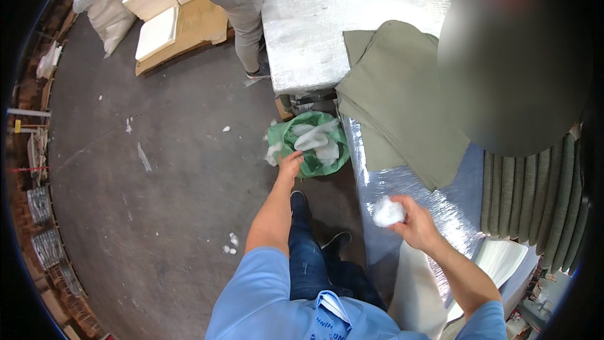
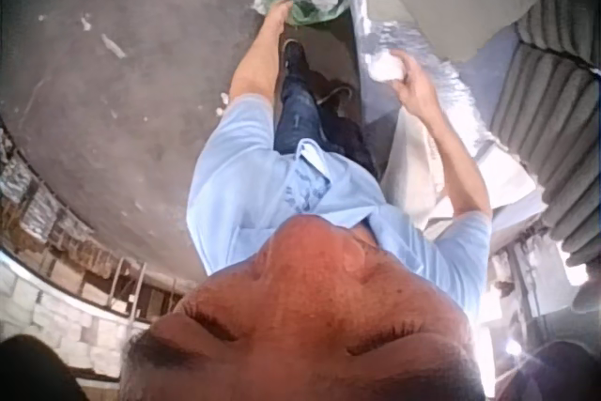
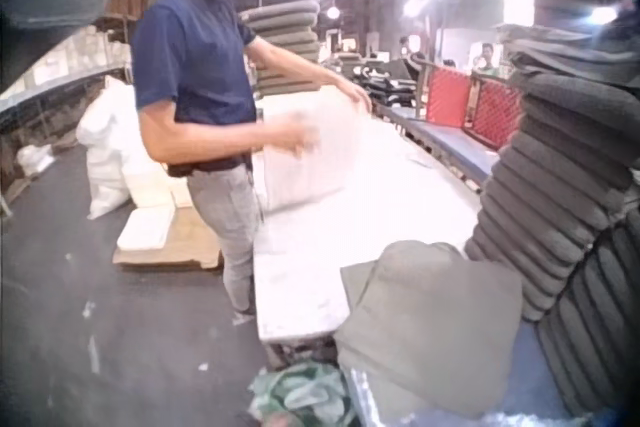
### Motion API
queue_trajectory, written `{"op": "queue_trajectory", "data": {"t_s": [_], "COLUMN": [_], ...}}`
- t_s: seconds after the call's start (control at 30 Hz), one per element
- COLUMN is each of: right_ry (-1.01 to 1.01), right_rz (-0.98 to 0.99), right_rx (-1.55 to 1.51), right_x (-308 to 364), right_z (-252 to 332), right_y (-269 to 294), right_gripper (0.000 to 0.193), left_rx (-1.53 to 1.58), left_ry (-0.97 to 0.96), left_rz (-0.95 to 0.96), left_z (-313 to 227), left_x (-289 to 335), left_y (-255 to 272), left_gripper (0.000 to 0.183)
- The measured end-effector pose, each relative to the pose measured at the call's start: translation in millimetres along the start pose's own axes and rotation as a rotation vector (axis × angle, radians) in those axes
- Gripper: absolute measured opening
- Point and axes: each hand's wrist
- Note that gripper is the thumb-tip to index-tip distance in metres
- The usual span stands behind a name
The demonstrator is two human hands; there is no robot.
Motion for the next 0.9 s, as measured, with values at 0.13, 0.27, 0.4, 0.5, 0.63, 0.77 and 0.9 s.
{"op": "queue_trajectory", "data": {"t_s": [0.13,0.27,0.4,0.5,0.63,0.77,0.9], "right_ry": [0.329,0.376,0.346,0.489,-0.175,0.234,0.325], "right_rz": [-0.064,-0.176,-0.269,-0.243,0.341,0.768,0.846], "right_rx": [0.024,-0.066,-0.096,0.092,-0.409,0.155,0.231], "right_x": [-58.1,-134.3,-219.5,-263.2,-296.1,-262.7,-241.2], "right_z": [16.2,12.5,4.2,4.0,-57.7,-9.1,32.1], "right_y": [-18.2,-54.4,-112.9,-184.2,-234.3,-247.1,-211.0], "right_gripper": [0.052,0.046,0.053,0.05,0.052,0.051,0.05], "left_rx": [0.101,0.135,0.186,0.184,0.415,0.481,0.575], "left_ry": [0.067,-0.049,-0.149,-0.296,-0.299,-0.364,-0.26], "left_rz": [-0.158,-0.138,-0.084,-0.102,0.132,0.037,-0.082], "left_z": [-3.8,-3.8,-15.6,-18.9,-78.5,-114.6,-107.6], "left_x": [-19.7,13.6,74.7,105.3,169.1,219.9,198.4], "left_y": [4.4,-4.0,4.1,19.8,17.8,44.8,64.7], "left_gripper": [0.025,0.017,0.02,0.021,0.024,0.03,0.034]}}
Point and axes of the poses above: each hand's wrist, its own x-axis away from the middle knuckle, its own y-axis out of the back of the hand, z = x × y, and after that the axes turned 3 degrees about -z, right-handed
